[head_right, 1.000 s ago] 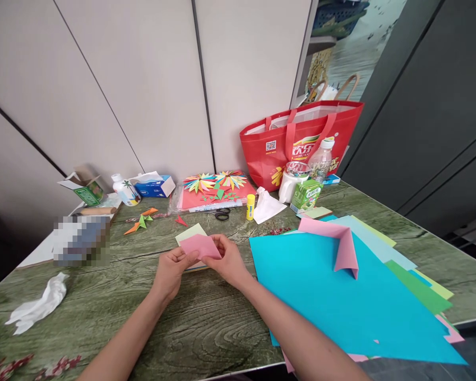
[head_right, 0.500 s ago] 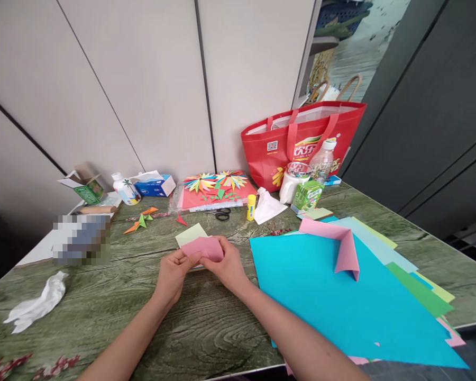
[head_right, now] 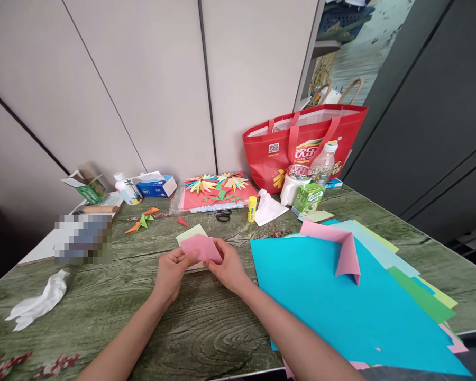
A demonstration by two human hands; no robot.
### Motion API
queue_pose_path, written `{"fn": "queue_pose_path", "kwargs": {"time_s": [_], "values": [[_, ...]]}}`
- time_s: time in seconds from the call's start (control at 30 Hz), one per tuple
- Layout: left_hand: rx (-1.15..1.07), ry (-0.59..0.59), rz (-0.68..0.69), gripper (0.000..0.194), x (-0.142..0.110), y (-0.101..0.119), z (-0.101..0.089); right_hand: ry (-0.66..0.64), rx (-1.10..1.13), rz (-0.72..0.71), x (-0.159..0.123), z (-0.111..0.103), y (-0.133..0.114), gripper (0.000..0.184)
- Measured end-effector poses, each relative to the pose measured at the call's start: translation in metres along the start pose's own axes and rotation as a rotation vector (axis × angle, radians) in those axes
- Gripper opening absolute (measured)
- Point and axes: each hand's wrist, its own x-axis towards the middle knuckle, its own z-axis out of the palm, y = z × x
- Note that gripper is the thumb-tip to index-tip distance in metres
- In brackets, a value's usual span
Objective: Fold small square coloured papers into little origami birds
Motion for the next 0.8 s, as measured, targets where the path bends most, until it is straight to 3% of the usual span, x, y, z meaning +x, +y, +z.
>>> {"fn": "queue_pose_path", "kwargs": {"time_s": [0.23, 0.47, 0.8], "values": [[0.213, 0.005, 0.047, 0.021, 0.001, 0.003, 0.0, -0.013, -0.006, 0.054, 0.0, -0.001, 0.001, 0.032], [0.187, 0.001, 0.044, 0.049, 0.001, 0.007, -0.001, -0.067, 0.085, 0.112, 0.002, -0.004, 0.001, 0.033], [0.174, 0.057, 0.059, 0.053, 0.009, 0.011, -0.011, -0.054, 0.09, 0.127, 0.001, -0.008, -0.007, 0.031]]}}
